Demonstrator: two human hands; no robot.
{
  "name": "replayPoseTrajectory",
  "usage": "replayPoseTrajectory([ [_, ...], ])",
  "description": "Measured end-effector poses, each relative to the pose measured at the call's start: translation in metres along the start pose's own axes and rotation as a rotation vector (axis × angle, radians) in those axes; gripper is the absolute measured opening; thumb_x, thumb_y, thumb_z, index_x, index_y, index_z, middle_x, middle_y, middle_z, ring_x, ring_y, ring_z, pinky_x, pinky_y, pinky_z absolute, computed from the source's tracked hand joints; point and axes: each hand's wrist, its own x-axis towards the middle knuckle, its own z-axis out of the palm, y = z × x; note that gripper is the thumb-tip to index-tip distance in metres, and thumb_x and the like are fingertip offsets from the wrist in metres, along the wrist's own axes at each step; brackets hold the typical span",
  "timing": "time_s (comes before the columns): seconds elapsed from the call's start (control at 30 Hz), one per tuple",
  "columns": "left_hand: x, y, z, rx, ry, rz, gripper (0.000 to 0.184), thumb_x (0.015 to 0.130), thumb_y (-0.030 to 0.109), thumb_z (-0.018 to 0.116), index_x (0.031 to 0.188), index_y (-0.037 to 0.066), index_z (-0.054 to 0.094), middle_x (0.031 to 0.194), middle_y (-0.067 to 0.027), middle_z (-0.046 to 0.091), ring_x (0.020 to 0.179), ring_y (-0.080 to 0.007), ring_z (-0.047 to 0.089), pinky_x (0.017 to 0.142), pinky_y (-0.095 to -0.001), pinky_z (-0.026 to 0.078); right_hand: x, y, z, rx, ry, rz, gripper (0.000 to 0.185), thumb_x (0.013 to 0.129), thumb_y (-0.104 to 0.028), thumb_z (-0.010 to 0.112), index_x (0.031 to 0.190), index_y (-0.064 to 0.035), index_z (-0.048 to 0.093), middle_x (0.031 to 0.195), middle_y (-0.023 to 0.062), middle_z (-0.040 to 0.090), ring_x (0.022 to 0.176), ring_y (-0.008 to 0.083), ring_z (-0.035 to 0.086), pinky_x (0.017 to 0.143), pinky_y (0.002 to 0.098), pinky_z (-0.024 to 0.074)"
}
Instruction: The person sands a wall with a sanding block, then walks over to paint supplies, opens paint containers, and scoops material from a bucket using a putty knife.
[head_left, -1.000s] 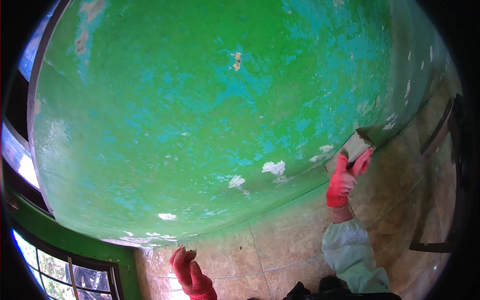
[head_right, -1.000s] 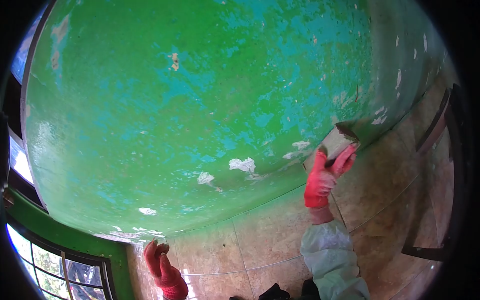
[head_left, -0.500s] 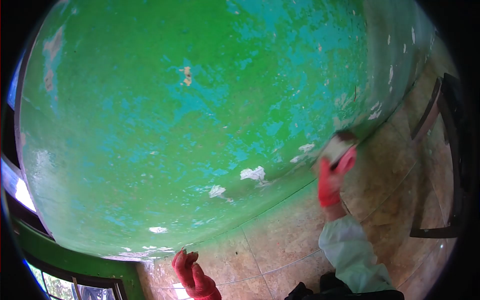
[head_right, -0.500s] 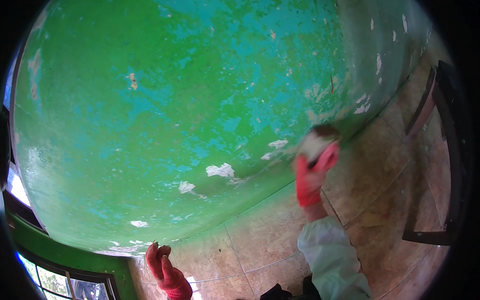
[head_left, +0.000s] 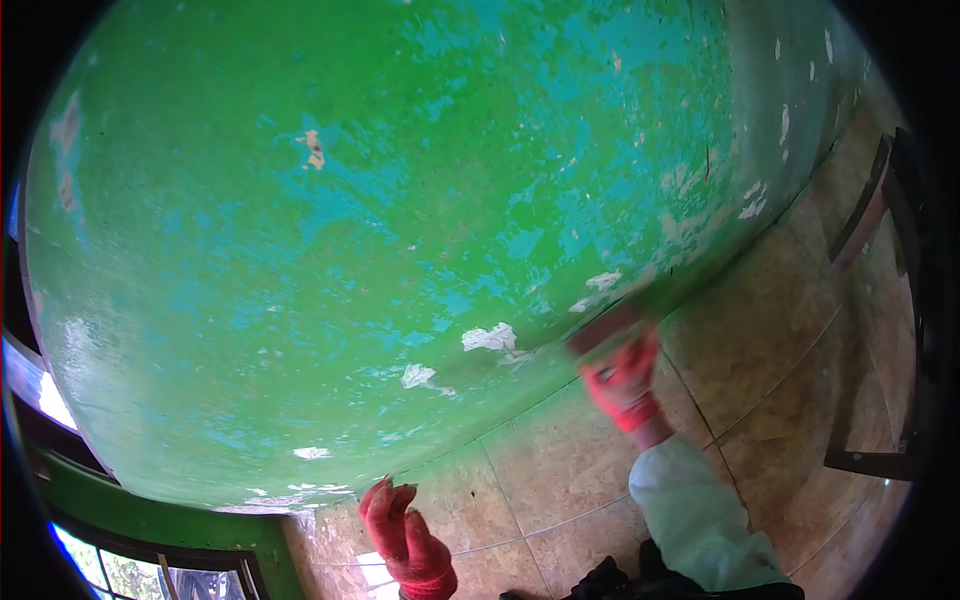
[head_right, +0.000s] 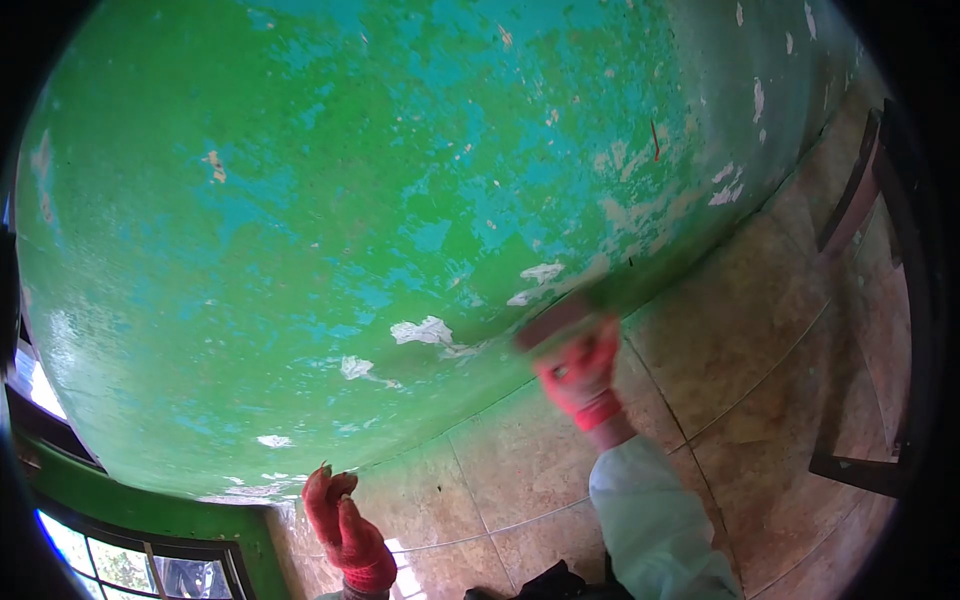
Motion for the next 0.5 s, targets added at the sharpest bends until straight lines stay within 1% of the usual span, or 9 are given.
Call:
replayPoseTrajectory([
  [0.03,-0.003,-0.003,-0.004,0.017,0.015,-0.039,0.041,0.085,0.01,0.045,0.124,-0.003,0.048,0.115,-0.0126,0.052,0.091,-0.0203,0.056,0.085,-0.0366,0.046,0.015,0.008,-0.015,-0.099,0.214,0.11,0.069,0.087,-0.039,0.062,0.14,-0.0122,0.027,0.135,0.0194,0.036,0.115,0.0314,0.044,0.097,0.0435,0.0387],
  [0.1,-0.006,-0.009,-0.014,0.056,0.016,-0.054,0.042,0.085,0.01,0.044,0.124,-0.003,0.049,0.11,-0.0114,0.053,0.09,-0.0197,0.056,0.085,-0.0357,0.046,0.038,0.027,-0.034,-0.206,0.426,0.223,0.08,0.09,-0.04,0.057,0.15,-0.0081,0.014,0.141,0.0241,0.03,0.119,0.0338,0.043,0.1,0.0439,0.0372],
  [0.17,-0.01,-0.017,-0.022,0.053,0.018,-0.071,0.042,0.085,0.01,0.044,0.124,-0.003,0.049,0.109,-0.0115,0.053,0.09,-0.0198,0.056,0.085,-0.0355,0.046,0.053,0.039,-0.047,0.259,0.604,0.737,0.087,0.089,-0.041,0.057,0.149,-0.0028,0.007,0.142,0.0255,0.028,0.127,0.0361,0.037,0.103,0.0447,0.0349],
  [0.23,-0.011,-0.019,-0.026,0.059,-0.02,-0.09,0.043,0.085,0.012,0.043,0.125,-0.003,0.049,0.11,-0.0117,0.053,0.091,-0.0199,0.056,0.085,-0.0356,0.046,0.041,0.017,-0.023,0.368,0.572,0.664,0.09,0.089,-0.043,0.057,0.149,-0.0012,0.004,0.146,0.026,0.019,0.131,0.0363,0.031,0.105,0.0441,0.0324],
  [0.3,-0.008,-0.004,-0.008,0.051,-0.014,-0.111,0.043,0.085,0.012,0.043,0.125,-0.003,0.049,0.11,-0.0121,0.054,0.092,-0.0199,0.056,0.086,-0.0358,0.046,-0.006,-0.01,0.028,0.102,0.432,0.661,0.095,0.089,-0.042,0.057,0.149,-0.0014,-0.003,0.145,0.0283,0.017,0.13,0.0377,0.031,0.106,0.0452,0.0318],
  [0.37,-0.007,0.004,0.009,-0.004,-0.024,-0.112,0.043,0.086,0.012,0.043,0.126,-0.004,0.048,0.11,-0.0126,0.055,0.092,-0.0201,0.056,0.086,-0.0363,0.046,-0.061,-0.039,0.07,0.08,0.259,0.631,0.098,0.089,-0.041,0.057,0.148,-0.0024,-0.011,0.144,0.0311,0.011,0.129,0.0407,0.029,0.105,0.0481,0.032],
  [0.4,-0.008,0.006,0.011,-0.01,-0.023,-0.11,0.043,0.086,0.012,0.043,0.126,-0.004,0.048,0.11,-0.0126,0.055,0.092,-0.0201,0.056,0.086,-0.0363,0.046,-0.059,-0.057,0.068,0.18,0.236,0.761,0.099,0.088,-0.04,0.058,0.148,-0.0021,-0.011,0.143,0.0308,0.012,0.13,0.0407,0.027,0.105,0.0476,0.0319],
  [0.47,-0.003,0.01,0.007,0.123,-0.205,0.032,0.032,0.097,0.003,0.043,0.127,-0.005,0.046,0.127,-0.015,0.051,0.1,-0.0236,0.059,0.092,-0.0372,0.045,-0.04,-0.048,0.055,0.205,0.302,0.739,0.093,0.091,-0.038,0.055,0.148,-0.0018,-0.009,0.143,0.0317,0.016,0.127,0.0392,0.032,0.106,0.0436,0.0327],
  [0.5,-0.001,0.011,0.002,0.186,-0.23,0.083,0.032,0.096,0.0,0.041,0.127,-0.006,0.045,0.126,-0.0162,0.051,0.099,-0.0237,0.059,0.09,-0.036,0.047,-0.022,-0.037,0.04,0.231,0.373,0.798,0.089,0.092,-0.037,0.054,0.148,-0.0011,-0.005,0.143,0.0299,0.02,0.126,0.0373,0.035,0.106,0.0411,0.0326],
])
